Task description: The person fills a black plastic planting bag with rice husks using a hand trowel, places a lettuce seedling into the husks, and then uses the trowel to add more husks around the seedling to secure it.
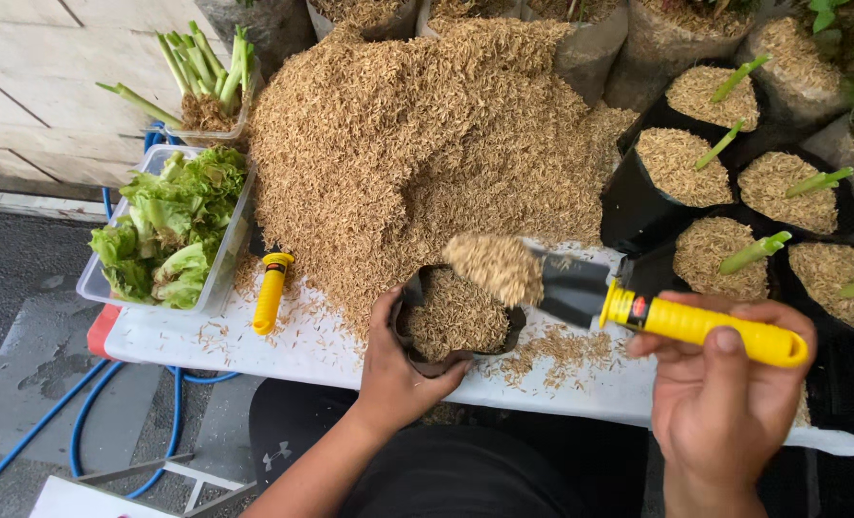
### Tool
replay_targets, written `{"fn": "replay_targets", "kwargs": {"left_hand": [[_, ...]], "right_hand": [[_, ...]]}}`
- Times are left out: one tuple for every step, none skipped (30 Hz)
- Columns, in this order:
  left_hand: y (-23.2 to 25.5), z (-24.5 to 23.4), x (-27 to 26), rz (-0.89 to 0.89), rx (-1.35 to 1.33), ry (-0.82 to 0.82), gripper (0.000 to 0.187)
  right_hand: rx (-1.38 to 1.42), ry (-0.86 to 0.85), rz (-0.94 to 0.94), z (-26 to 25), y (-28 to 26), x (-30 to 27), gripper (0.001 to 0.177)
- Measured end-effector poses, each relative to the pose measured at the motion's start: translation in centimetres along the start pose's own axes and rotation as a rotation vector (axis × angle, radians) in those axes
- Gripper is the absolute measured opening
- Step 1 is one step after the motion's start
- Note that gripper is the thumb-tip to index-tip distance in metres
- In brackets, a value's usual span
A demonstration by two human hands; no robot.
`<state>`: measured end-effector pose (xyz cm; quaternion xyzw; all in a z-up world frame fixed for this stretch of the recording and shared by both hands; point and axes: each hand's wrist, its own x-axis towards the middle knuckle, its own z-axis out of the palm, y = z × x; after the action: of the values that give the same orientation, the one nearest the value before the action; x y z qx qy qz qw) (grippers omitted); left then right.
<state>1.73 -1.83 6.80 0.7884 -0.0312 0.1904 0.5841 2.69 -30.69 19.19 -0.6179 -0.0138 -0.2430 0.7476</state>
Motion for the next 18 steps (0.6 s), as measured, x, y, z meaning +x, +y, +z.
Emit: {"fn": "replay_targets", "kwargs": {"left_hand": [[-0.3, 0.1, -0.1, -0.001, -0.001, 0.001, 0.117], [-0.6, 0.1, -0.3, 0.004, 0.018, 0.008, 0.119], [-0.9, 0.2, -0.4, 0.008, 0.037, 0.014, 0.122], [-0.9, 0.2, -0.4, 0.007, 0.037, 0.015, 0.122], [-0.9, 0.2, -0.4, -0.003, 0.042, 0.015, 0.122], [-0.9, 0.2, -0.4, -0.012, 0.049, 0.016, 0.123], [-1.0, 0.2, -0.4, -0.013, 0.049, 0.017, 0.123], [-1.2, 0.2, -0.4, -0.016, 0.054, 0.014, 0.123], [-1.3, 0.2, -0.5, -0.019, 0.060, 0.010, 0.123], [-1.4, 0.1, -0.5, -0.020, 0.060, 0.010, 0.123], [-1.6, 0.1, -0.6, 0.016, 0.067, 0.015, 0.124], [-1.8, 0.1, -0.7, 0.052, 0.074, 0.019, 0.125], [-1.6, 0.1, -0.7, 0.052, 0.074, 0.018, 0.125], [-1.4, 0.0, -0.6, 0.040, 0.055, 0.016, 0.123], [-1.3, 0.0, -0.5, 0.029, 0.035, 0.014, 0.121], [-1.4, -0.1, -0.5, 0.028, 0.034, 0.011, 0.121], [-1.5, -0.2, -0.5, 0.049, 0.020, 0.005, 0.121], [-1.6, -0.1, -0.5, 0.072, 0.004, -0.003, 0.120]], "right_hand": [[-0.001, -0.001, 0.000, 0.0, -0.2, -0.3, 0.034], [-0.024, -0.034, -0.027, -0.1, -0.4, -0.5, 0.030], [-0.048, -0.067, -0.055, -0.1, -0.5, -0.7, 0.026], [-0.048, -0.068, -0.054, 0.1, -0.7, -1.0, 0.026], [-0.090, -0.094, -0.096, 0.3, -0.9, -1.3, 0.029], [-0.130, -0.120, -0.138, 0.6, -1.0, -1.7, 0.031], [-0.130, -0.121, -0.137, 0.9, -1.3, -1.8, 0.031], [-0.253, -0.185, -0.228, 1.3, -1.5, -2.0, 0.032], [-0.374, -0.248, -0.321, 1.6, -1.8, -2.1, 0.033], [-0.375, -0.248, -0.319, 2.0, -1.9, -2.4, 0.033], [-0.409, -0.289, -0.414, 2.3, -2.0, -2.6, 0.034], [-0.443, -0.328, -0.510, 2.6, -2.1, -2.9, 0.036], [-0.444, -0.328, -0.509, 1.6, -1.5, -2.8, 0.036], [-0.439, -0.341, -0.571, 0.5, -0.9, -2.7, 0.039], [-0.433, -0.354, -0.632, -0.6, -0.4, -2.6, 0.042], [-0.435, -0.352, -0.631, -0.7, -0.5, -2.5, 0.042], [-0.487, -0.279, -0.659, -0.7, -0.7, -2.4, 0.041], [-0.539, -0.204, -0.687, -0.8, -0.8, -2.3, 0.041]]}}
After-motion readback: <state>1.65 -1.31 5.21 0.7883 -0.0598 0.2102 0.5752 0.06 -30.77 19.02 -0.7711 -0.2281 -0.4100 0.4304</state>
